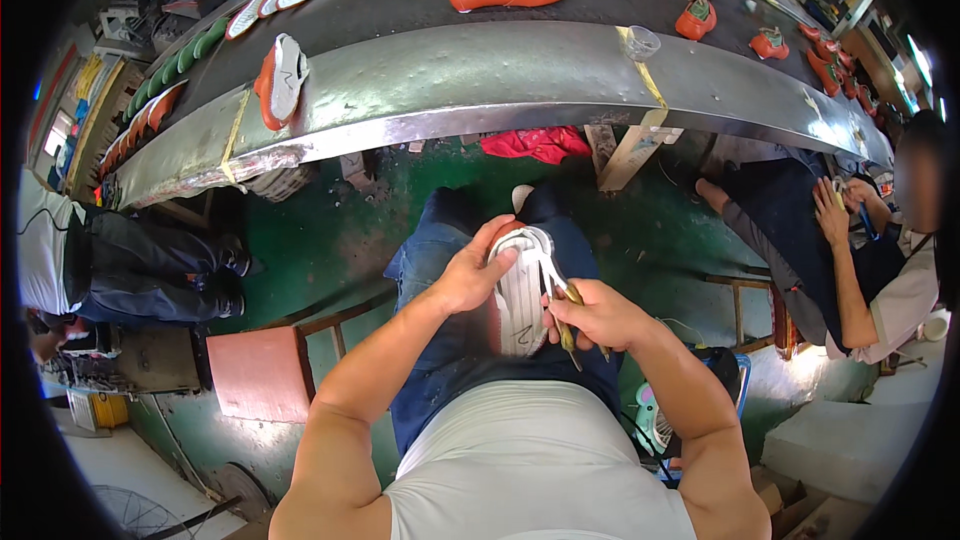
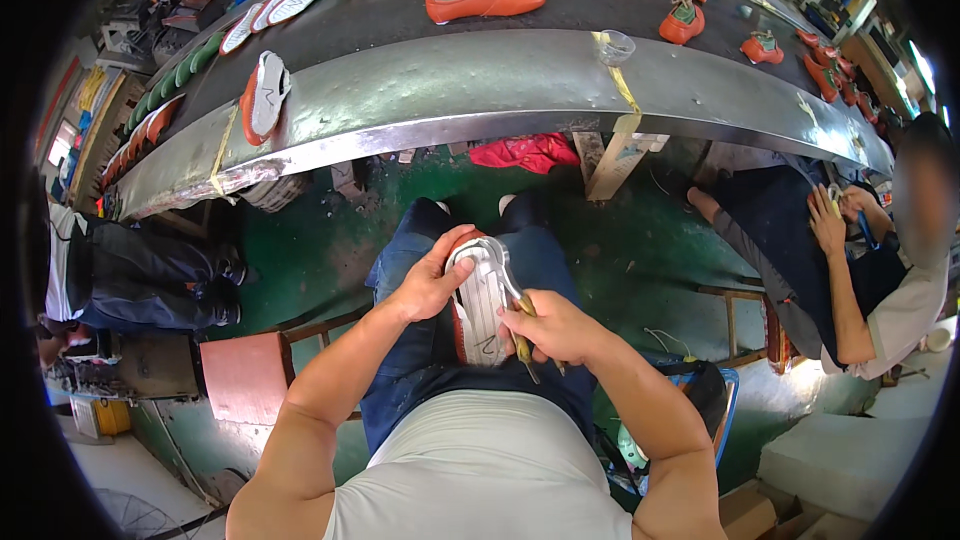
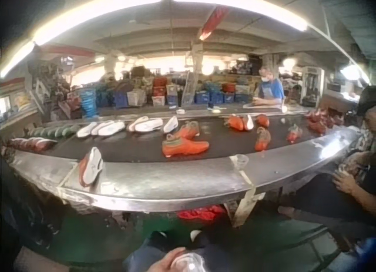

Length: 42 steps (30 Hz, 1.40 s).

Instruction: Manually lasting shoes by pulling and securing the upper over the last using pliers and placing them on a factory conveyor.

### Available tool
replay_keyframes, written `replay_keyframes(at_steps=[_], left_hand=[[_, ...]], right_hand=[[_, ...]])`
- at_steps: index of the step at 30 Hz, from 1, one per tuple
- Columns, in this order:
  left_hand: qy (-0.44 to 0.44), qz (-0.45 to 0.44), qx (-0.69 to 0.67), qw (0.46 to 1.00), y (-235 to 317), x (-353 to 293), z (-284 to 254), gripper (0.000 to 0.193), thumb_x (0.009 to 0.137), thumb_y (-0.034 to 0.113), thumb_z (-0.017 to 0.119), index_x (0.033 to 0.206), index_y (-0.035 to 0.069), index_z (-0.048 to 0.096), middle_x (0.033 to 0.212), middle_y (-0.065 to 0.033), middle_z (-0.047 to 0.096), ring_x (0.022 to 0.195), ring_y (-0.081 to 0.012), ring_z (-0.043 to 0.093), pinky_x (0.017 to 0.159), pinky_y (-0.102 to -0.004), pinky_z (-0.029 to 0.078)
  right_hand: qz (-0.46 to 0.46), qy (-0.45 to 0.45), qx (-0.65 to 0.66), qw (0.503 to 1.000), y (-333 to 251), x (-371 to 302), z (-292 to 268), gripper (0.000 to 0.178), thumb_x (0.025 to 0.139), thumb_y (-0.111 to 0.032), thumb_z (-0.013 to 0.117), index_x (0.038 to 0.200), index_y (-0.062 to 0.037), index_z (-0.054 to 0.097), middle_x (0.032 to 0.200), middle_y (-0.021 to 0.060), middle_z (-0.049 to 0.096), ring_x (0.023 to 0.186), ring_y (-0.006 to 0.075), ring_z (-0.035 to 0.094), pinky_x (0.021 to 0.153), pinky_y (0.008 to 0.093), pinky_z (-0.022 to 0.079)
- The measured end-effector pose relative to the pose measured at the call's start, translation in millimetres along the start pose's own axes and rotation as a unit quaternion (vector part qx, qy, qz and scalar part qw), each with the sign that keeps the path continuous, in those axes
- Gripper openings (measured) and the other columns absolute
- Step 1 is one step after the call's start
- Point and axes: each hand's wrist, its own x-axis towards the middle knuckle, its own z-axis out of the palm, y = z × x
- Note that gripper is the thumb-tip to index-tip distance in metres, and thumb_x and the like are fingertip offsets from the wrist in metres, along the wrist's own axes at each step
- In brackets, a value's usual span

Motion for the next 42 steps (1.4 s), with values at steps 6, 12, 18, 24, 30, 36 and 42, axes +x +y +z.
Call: replay_keyframes(at_steps=[6, 12, 18, 24, 30, 36, 42], left_hand=[[0.071, 0.012, -0.090, 0.993, -23, 6, -1, 0.048, 0.100, 0.015, 0.061, 0.144, 0.011, 0.044, 0.125, -0.0071, 0.061, 0.116, -0.0166, 0.056, 0.103, -0.0315, 0.045], [0.049, 0.021, -0.155, 0.986, -18, -8, -10, 0.051, 0.098, 0.012, 0.064, 0.145, 0.012, 0.044, 0.125, -0.0055, 0.060, 0.117, -0.0150, 0.055, 0.104, -0.0305, 0.043], [0.072, 0.019, -0.156, 0.985, -4, -11, 11, 0.049, 0.097, 0.010, 0.065, 0.143, 0.009, 0.047, 0.125, -0.0060, 0.060, 0.115, -0.0138, 0.056, 0.102, -0.0298, 0.045], [0.102, 0.001, -0.093, 0.991, 5, 7, 19, 0.045, 0.096, 0.008, 0.064, 0.139, 0.007, 0.051, 0.124, -0.0061, 0.060, 0.113, -0.0128, 0.057, 0.099, -0.0289, 0.046], [0.040, 0.028, 0.079, 0.996, 2, 20, 27, 0.066, 0.092, 0.015, 0.069, 0.150, 0.006, 0.039, 0.134, -0.0181, 0.059, 0.122, -0.0262, 0.058, 0.105, -0.0348, 0.044], [0.000, -0.086, -0.098, 0.991, -57, 8, 8, 0.043, 0.098, 0.013, 0.056, 0.139, -0.002, 0.051, 0.129, -0.0114, 0.063, 0.119, -0.0203, 0.058, 0.104, -0.0326, 0.043], [-0.088, -0.212, -0.116, 0.966, -35, 15, 15, 0.050, 0.085, -0.004, 0.049, 0.134, 0.000, 0.057, 0.120, -0.0106, 0.068, 0.107, -0.0236, 0.065, 0.096, -0.0342, 0.049]], right_hand=[[-0.154, 0.142, -0.367, 0.906, 30, 33, -10, 0.024, 0.098, -0.024, 0.056, 0.097, -0.0003, 0.059, 0.076, 0.0183, 0.069, 0.075, 0.0371, 0.069, 0.069, 0.0465, 0.052], [-0.217, 0.198, -0.459, 0.839, 41, 31, 0, 0.026, 0.098, -0.026, 0.056, 0.098, -0.0003, 0.056, 0.086, 0.0216, 0.068, 0.076, 0.0444, 0.066, 0.071, 0.0519, 0.052], [-0.114, 0.215, -0.577, 0.780, 31, -5, 13, 0.022, 0.097, -0.023, 0.056, 0.096, -0.0010, 0.054, 0.084, 0.0203, 0.067, 0.069, 0.0401, 0.067, 0.063, 0.0484, 0.054], [-0.004, 0.086, -0.198, 0.976, -11, -41, -5, 0.029, 0.098, -0.026, 0.057, 0.099, 0.0031, 0.053, 0.084, 0.0193, 0.069, 0.065, 0.0361, 0.068, 0.057, 0.0424, 0.053], [-0.142, 0.205, -0.280, 0.927, 23, 12, -24, 0.041, 0.096, -0.036, 0.063, 0.096, 0.0045, 0.054, 0.077, 0.0270, 0.064, 0.074, 0.0437, 0.066, 0.065, 0.0464, 0.051], [-0.134, 0.308, -0.248, 0.909, 67, 37, -23, 0.068, 0.080, -0.054, 0.078, 0.105, 0.0057, 0.058, 0.089, 0.0233, 0.068, 0.086, 0.0365, 0.070, 0.076, 0.0447, 0.054], [-0.106, 0.275, -0.182, 0.938, 91, 47, -15, 0.057, 0.086, -0.043, 0.073, 0.107, 0.0059, 0.055, 0.090, 0.0241, 0.067, 0.079, 0.0314, 0.070, 0.071, 0.0408, 0.056]])
